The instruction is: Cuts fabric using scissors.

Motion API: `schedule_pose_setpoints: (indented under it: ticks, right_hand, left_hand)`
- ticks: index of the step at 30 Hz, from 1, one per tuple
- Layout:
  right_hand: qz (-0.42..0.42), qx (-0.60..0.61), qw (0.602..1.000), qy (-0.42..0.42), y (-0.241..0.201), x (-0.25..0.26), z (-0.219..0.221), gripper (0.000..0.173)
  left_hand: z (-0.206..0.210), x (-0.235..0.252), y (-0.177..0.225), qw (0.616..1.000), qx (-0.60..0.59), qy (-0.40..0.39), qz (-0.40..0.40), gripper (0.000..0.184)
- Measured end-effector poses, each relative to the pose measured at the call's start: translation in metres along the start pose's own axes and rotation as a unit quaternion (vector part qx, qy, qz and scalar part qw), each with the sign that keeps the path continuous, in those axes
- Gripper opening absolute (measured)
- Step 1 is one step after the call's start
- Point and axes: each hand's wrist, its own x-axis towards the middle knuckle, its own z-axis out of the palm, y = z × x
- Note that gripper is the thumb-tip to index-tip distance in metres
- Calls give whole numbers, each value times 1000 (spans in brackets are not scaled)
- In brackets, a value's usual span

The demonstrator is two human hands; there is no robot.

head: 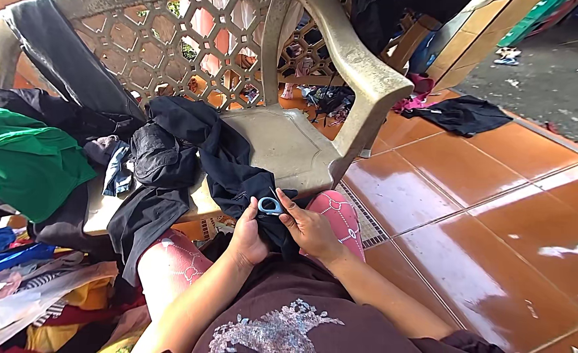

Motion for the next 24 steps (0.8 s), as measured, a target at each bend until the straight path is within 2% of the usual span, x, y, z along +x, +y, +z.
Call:
schedule_pose_setpoints:
  ticks: [3, 5, 7, 9, 12, 14, 17, 18, 22, 24]
  right_hand:
    - [30, -2, 1000, -8, 4, -2, -2, 55]
    - [103, 8, 995, -15, 9, 0, -7, 54]
    - [149, 0, 988, -44, 17, 3, -14, 54]
    - [146, -2, 987, -59, 15, 5, -15, 53]
    - [115, 7, 992, -59, 7, 5, -11, 53]
    - [110, 8, 991, -75, 3, 4, -10, 53]
    - [102, 5, 992, -79, 0, 2, -8, 54]
    - [98, 4, 992, -78, -1, 1, -8, 54]
    - [58, -20, 996, -66, -6, -2, -8, 55]
    - [61, -24, 996, -60, -6, -3, -8, 55]
  left_hand:
    - [3, 3, -2, 991, 73, 109, 11, 48]
    - [3, 4, -3, 968, 144, 202, 38, 47]
    - [1, 6, -3, 950, 180, 250, 57, 46]
    - [0, 8, -3, 951, 164, 254, 62, 44]
    - [4, 16, 3, 958, 46, 277, 55, 29]
    - [3, 21, 7, 964, -20, 259, 54, 27]
    - [-1, 18, 8, 991, -24, 131, 28, 51]
    - [-3, 16, 7, 995, -17, 94, 0, 52]
    - [-9, 16, 6, 990, 6, 58, -129, 32]
    - [-8, 17, 5, 992, 29, 77, -95, 32]
